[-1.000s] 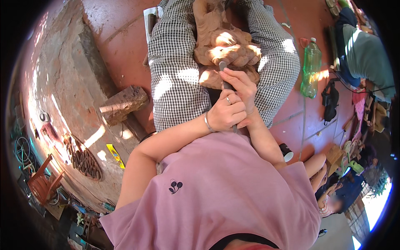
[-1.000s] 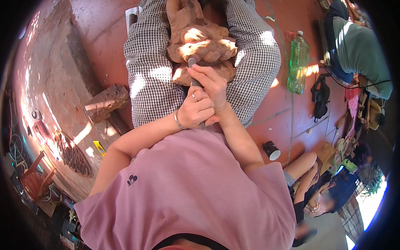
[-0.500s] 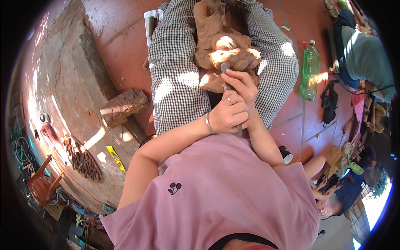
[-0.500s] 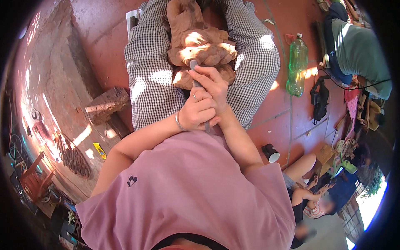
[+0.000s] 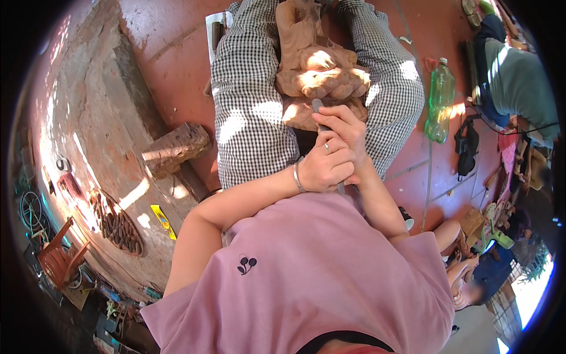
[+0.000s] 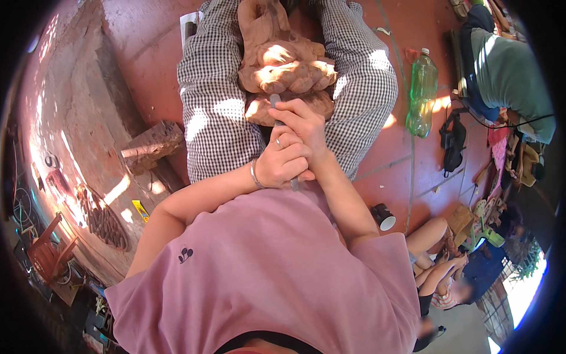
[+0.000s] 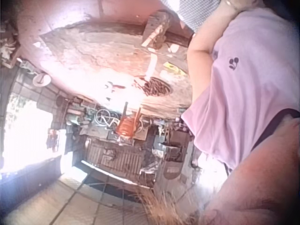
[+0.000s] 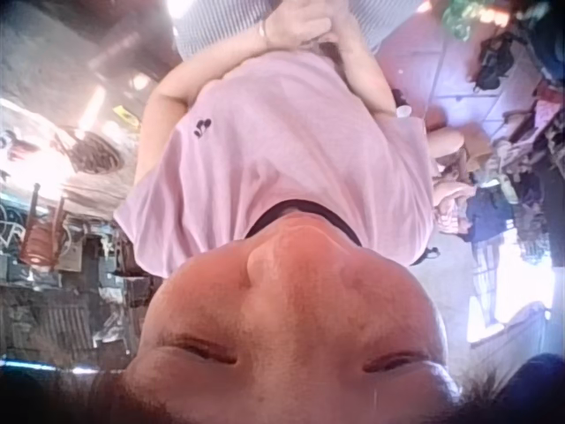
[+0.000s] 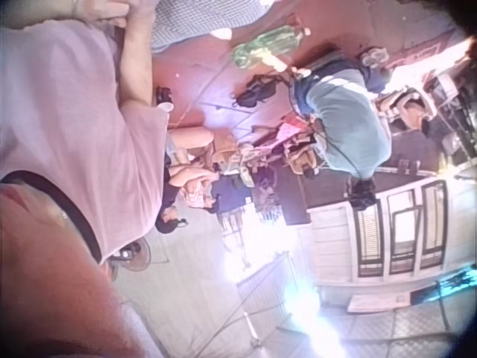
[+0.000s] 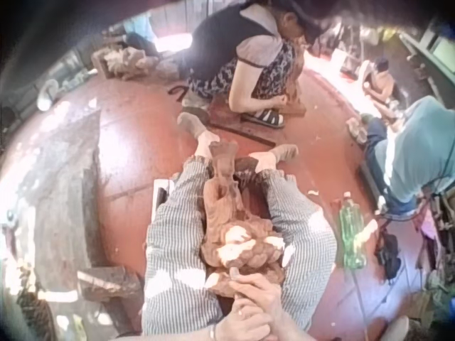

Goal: The person sits on the floor and carves a piece of wood using a knife. They hold the wood on their lap and repeatedly scrape and shape it with the tool.

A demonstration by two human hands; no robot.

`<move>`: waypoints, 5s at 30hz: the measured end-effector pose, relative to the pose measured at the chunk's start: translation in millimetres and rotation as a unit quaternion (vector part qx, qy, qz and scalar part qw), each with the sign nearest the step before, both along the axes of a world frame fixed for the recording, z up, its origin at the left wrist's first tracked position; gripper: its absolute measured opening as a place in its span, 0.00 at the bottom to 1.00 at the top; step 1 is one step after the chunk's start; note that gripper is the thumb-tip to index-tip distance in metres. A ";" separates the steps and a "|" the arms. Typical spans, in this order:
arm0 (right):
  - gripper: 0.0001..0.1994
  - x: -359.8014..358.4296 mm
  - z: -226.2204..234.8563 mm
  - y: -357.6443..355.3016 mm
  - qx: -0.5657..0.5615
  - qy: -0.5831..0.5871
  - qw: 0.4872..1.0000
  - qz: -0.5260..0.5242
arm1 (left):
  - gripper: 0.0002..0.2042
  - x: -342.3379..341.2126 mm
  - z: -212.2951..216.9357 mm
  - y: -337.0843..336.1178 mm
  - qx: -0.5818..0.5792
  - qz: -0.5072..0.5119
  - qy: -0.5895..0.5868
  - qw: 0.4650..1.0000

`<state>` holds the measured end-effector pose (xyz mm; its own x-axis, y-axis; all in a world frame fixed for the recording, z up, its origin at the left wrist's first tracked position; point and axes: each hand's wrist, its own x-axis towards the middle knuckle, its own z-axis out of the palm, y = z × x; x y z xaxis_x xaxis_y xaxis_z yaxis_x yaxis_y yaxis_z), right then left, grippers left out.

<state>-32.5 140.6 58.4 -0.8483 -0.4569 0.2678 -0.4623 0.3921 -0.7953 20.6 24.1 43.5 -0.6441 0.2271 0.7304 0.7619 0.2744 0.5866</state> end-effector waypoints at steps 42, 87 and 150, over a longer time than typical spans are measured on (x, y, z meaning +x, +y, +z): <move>0.14 -15.1 11.7 -23.2 -0.020 0.002 1.000 0.020 | 0.11 -4.8 4.6 -9.2 0.023 0.067 -0.017 0.997; 0.14 -23.4 30.3 -25.0 0.175 0.059 0.978 0.099 | 0.08 -1.2 -0.2 -16.5 0.104 0.050 -0.006 0.993; 0.11 -56.3 37.6 -15.4 0.059 -0.035 0.997 0.038 | 0.08 -40.9 25.0 10.0 0.099 0.107 -0.053 0.988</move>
<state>-88.9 125.2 96.0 -0.8251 -0.5448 0.1495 -0.4390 0.4516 -0.7767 -20.3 34.1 68.5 -0.7373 -0.0621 0.6727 0.6304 0.2947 0.7182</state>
